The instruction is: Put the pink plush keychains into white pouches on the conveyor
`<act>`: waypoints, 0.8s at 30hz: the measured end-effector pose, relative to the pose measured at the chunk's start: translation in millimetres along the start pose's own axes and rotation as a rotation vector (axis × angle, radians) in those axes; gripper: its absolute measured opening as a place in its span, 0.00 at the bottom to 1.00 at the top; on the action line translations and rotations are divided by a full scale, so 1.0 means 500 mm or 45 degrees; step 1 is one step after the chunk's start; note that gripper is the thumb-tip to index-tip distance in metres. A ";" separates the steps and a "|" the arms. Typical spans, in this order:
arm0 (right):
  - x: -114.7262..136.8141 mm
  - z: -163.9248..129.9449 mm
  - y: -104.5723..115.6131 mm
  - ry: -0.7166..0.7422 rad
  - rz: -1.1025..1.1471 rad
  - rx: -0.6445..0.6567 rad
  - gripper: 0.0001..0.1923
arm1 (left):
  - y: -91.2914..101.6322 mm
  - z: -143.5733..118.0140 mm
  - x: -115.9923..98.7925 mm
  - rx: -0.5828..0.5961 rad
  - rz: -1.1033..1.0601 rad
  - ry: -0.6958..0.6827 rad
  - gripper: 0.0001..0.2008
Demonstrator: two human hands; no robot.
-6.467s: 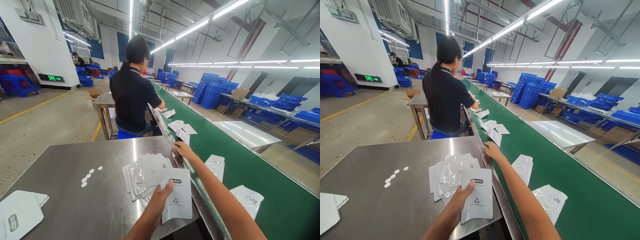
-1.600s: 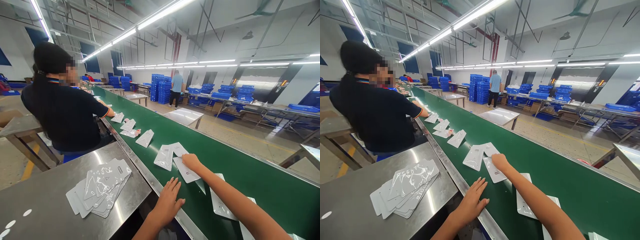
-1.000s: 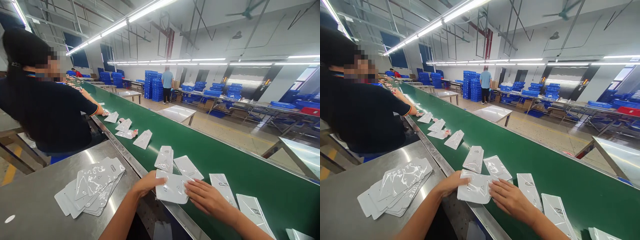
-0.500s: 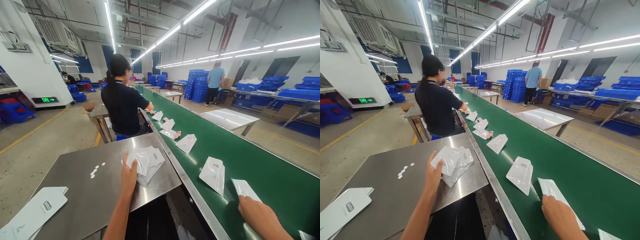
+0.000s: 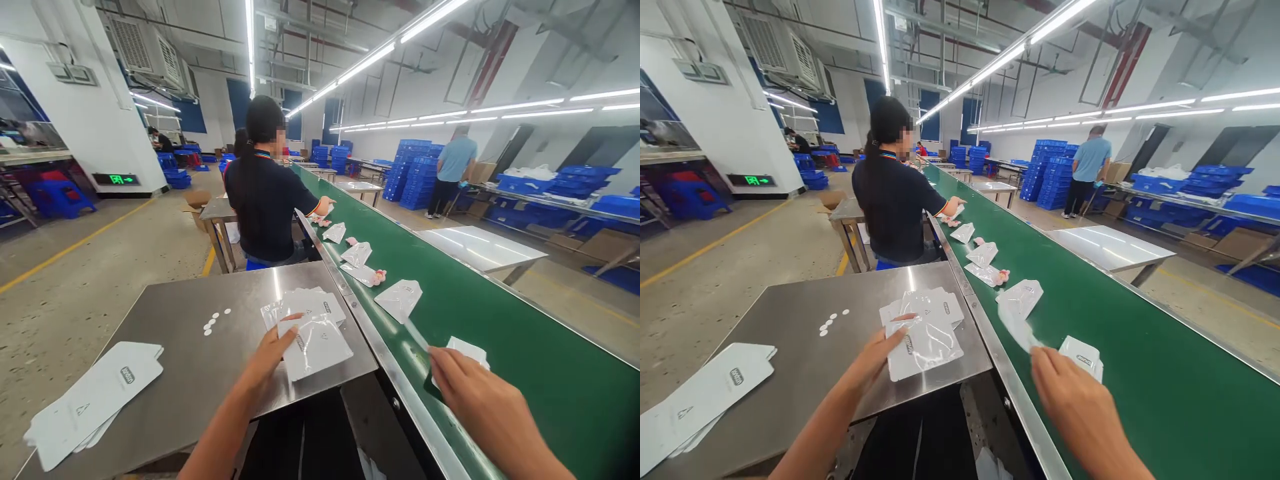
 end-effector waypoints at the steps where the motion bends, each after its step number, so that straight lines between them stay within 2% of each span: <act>1: 0.031 0.036 -0.012 0.070 -0.003 0.003 0.11 | -0.009 -0.001 0.003 -0.022 0.000 -0.042 0.29; 3: 0.075 0.093 -0.045 0.102 0.018 0.039 0.13 | -0.018 -0.005 0.009 -0.162 0.012 -0.165 0.29; 6: 0.113 0.156 -0.094 0.016 0.072 0.135 0.13 | -0.029 -0.016 0.021 -0.414 0.067 -0.290 0.31; 8: 0.138 0.192 -0.118 -0.033 0.117 0.187 0.12 | -0.050 -0.017 0.032 -0.455 0.035 -0.324 0.32; 10: 0.166 0.225 -0.135 -0.058 0.178 0.232 0.11 | -0.080 -0.010 0.046 -0.379 -0.129 -0.331 0.31; 13: 0.212 0.260 -0.150 -0.041 0.291 0.271 0.12 | -0.126 0.008 0.073 -0.155 -0.557 -0.242 0.27; 16: 0.239 0.268 -0.157 -0.034 0.407 0.289 0.14 | -0.161 0.013 0.088 0.084 -0.896 -0.150 0.25; 20: 0.235 0.264 -0.158 -0.099 0.472 0.337 0.17 | -0.172 -0.002 0.079 0.300 -1.106 -0.167 0.26; 24: 0.223 0.280 -0.156 -0.108 0.491 0.458 0.13 | -0.165 -0.015 0.061 0.329 -1.172 -0.252 0.27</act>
Point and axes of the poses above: each hand's wrist, its own z-axis towards the middle knuckle, its own y-axis out of the back of the hand, x = y × z, the point moved 6 cm from there along z, towards the middle knuckle, and after that the axes turned 14 degrees about y, right-handed, at the moved point
